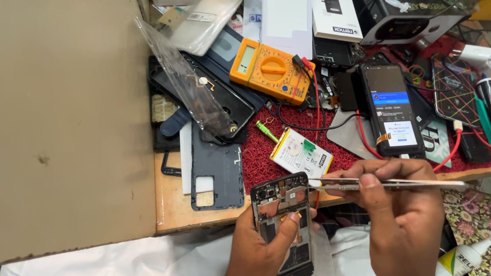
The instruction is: The person tests a smartphone by navigating its interface and dialing a number. They then remove the battery and use tweezers to detach the motherboard from the phone chassis.
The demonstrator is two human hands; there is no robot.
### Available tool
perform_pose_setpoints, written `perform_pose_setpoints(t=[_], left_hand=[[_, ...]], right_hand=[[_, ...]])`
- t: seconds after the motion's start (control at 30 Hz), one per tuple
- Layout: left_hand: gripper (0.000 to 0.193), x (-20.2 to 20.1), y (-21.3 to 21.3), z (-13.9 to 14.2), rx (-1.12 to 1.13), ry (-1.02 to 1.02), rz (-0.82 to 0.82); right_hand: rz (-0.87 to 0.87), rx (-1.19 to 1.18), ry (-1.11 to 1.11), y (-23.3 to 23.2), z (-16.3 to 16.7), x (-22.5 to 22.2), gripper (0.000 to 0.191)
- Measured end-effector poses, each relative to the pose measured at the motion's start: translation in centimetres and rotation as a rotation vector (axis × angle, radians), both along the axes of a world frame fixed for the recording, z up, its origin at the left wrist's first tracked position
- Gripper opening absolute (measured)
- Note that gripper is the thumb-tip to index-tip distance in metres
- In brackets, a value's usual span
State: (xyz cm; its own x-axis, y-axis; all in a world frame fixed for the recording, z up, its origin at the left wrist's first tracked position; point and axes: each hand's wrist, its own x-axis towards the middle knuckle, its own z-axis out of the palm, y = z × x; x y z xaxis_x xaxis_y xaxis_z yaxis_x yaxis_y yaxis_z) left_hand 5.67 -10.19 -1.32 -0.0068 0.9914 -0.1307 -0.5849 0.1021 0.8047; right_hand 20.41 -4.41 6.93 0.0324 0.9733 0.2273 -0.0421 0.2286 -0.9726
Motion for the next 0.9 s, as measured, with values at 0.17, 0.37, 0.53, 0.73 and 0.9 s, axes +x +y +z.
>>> perform_pose_setpoints(t=[0.17, 0.37, 0.53, 0.73, 0.9], left_hand=[[0.034, 0.0, -0.1, 0.2, 0.002, 0.073, -0.009], [0.033, 0.1, -0.2, 0.0, 0.028, 0.053, 0.006], [0.032, -0.5, -0.1, -0.4, 0.058, 0.03, -0.052], [0.031, -0.3, 0.1, -0.8, 0.12, -0.251, -0.115], [0.031, -0.4, 0.0, -1.0, 0.098, -0.302, -0.153]], right_hand=[[0.074, -0.083, 0.284, 0.8, -0.8, 0.4, 0.011], [-0.021, -0.048, 0.284, -0.4, -2.7, 0.5, 0.013], [0.085, -0.2, 0.333, 2.2, -3.2, 2.3, 0.011], [0.153, -0.269, 0.338, 3.7, -2.8, 3.2, 0.01], [0.184, -0.278, 0.361, 4.0, -2.7, 3.2, 0.011]])
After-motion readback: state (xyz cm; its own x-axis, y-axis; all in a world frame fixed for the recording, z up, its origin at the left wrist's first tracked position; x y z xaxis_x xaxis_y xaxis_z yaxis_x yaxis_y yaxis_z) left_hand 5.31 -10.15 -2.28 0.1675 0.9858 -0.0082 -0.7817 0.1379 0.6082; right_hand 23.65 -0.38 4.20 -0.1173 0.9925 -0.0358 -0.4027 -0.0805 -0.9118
